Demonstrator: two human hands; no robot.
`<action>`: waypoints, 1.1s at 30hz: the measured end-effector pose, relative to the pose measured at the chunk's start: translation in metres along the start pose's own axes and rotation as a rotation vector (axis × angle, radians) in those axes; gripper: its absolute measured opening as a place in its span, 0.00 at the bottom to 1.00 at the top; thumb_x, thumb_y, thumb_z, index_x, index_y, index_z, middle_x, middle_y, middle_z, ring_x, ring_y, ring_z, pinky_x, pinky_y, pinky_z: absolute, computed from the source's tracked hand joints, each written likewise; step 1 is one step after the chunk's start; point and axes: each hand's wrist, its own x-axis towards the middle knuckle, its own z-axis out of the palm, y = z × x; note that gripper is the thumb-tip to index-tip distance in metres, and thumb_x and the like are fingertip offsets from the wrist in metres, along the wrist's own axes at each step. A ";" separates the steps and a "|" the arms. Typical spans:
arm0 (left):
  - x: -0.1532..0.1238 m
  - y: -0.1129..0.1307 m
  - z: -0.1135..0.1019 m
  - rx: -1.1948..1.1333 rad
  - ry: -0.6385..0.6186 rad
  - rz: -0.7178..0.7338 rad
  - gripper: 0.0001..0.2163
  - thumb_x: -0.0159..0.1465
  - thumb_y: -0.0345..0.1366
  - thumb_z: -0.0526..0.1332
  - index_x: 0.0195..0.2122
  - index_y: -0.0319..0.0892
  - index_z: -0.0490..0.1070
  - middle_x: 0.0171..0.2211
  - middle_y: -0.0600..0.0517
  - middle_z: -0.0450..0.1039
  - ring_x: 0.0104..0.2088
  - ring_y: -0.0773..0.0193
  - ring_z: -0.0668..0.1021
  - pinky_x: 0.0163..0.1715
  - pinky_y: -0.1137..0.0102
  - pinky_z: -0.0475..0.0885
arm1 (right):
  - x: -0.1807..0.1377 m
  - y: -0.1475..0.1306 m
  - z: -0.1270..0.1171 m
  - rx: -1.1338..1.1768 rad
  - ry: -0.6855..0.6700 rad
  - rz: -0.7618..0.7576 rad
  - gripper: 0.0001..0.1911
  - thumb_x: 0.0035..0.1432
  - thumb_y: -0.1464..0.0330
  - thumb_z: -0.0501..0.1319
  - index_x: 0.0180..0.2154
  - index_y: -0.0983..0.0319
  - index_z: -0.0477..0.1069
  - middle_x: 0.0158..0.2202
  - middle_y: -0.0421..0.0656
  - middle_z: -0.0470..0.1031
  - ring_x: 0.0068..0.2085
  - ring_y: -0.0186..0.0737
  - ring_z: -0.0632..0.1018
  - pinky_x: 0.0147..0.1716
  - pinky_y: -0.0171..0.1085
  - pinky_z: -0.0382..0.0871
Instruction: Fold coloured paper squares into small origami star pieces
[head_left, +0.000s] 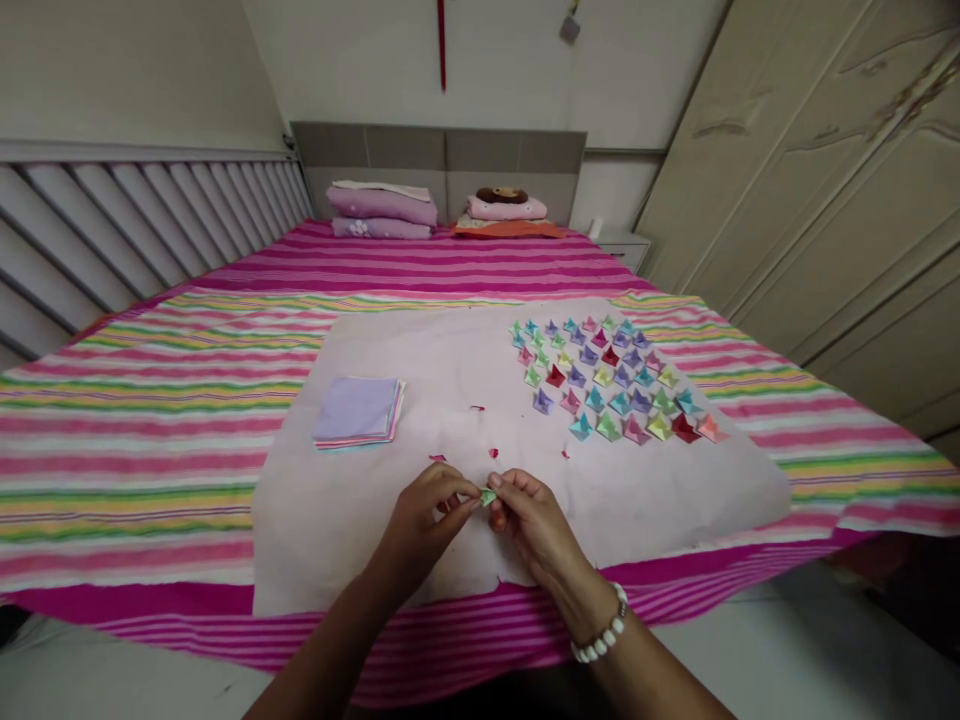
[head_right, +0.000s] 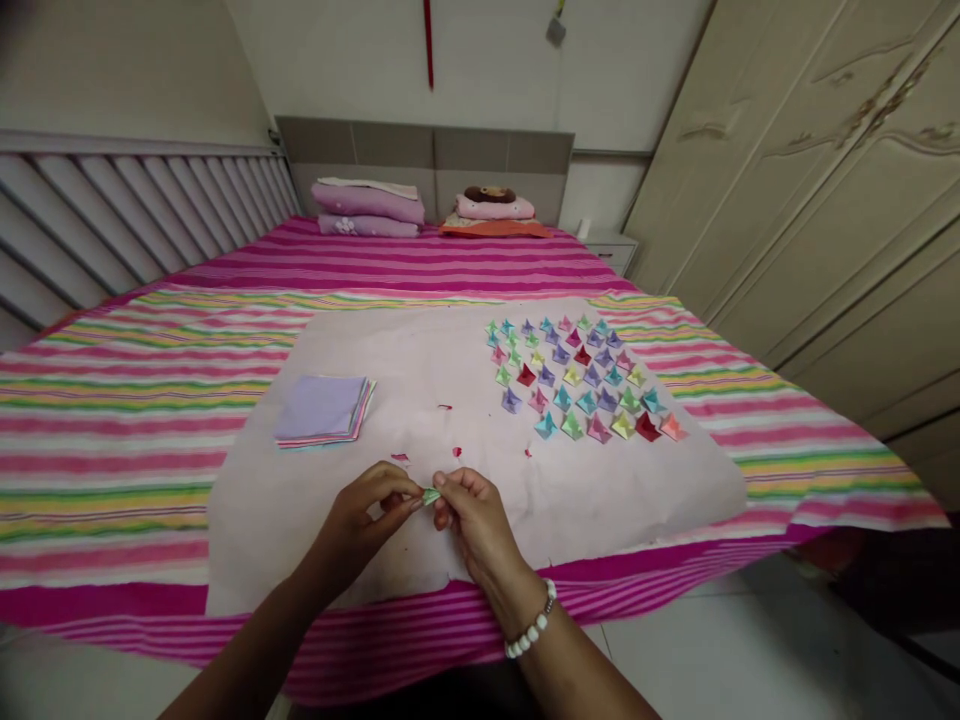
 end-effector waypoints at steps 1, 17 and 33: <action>0.002 -0.002 0.001 0.003 -0.020 -0.015 0.05 0.59 0.31 0.61 0.33 0.42 0.76 0.29 0.53 0.70 0.28 0.69 0.72 0.27 0.74 0.69 | 0.002 0.000 -0.001 -0.015 0.003 -0.005 0.17 0.46 0.60 0.70 0.22 0.63 0.66 0.16 0.34 0.68 0.17 0.27 0.65 0.21 0.31 0.57; 0.045 -0.062 0.024 0.145 0.060 -0.055 0.07 0.62 0.33 0.57 0.34 0.42 0.75 0.32 0.52 0.69 0.30 0.66 0.72 0.32 0.71 0.69 | 0.069 0.015 -0.030 -0.475 0.104 -0.380 0.11 0.49 0.62 0.65 0.32 0.61 0.73 0.23 0.38 0.71 0.25 0.35 0.68 0.26 0.34 0.61; 0.037 -0.097 0.049 0.239 0.054 -0.121 0.06 0.62 0.30 0.55 0.36 0.43 0.72 0.32 0.52 0.72 0.34 0.64 0.74 0.36 0.68 0.70 | 0.089 0.044 -0.046 -0.671 0.045 -0.493 0.04 0.54 0.68 0.59 0.28 0.61 0.71 0.25 0.38 0.68 0.27 0.35 0.67 0.27 0.34 0.61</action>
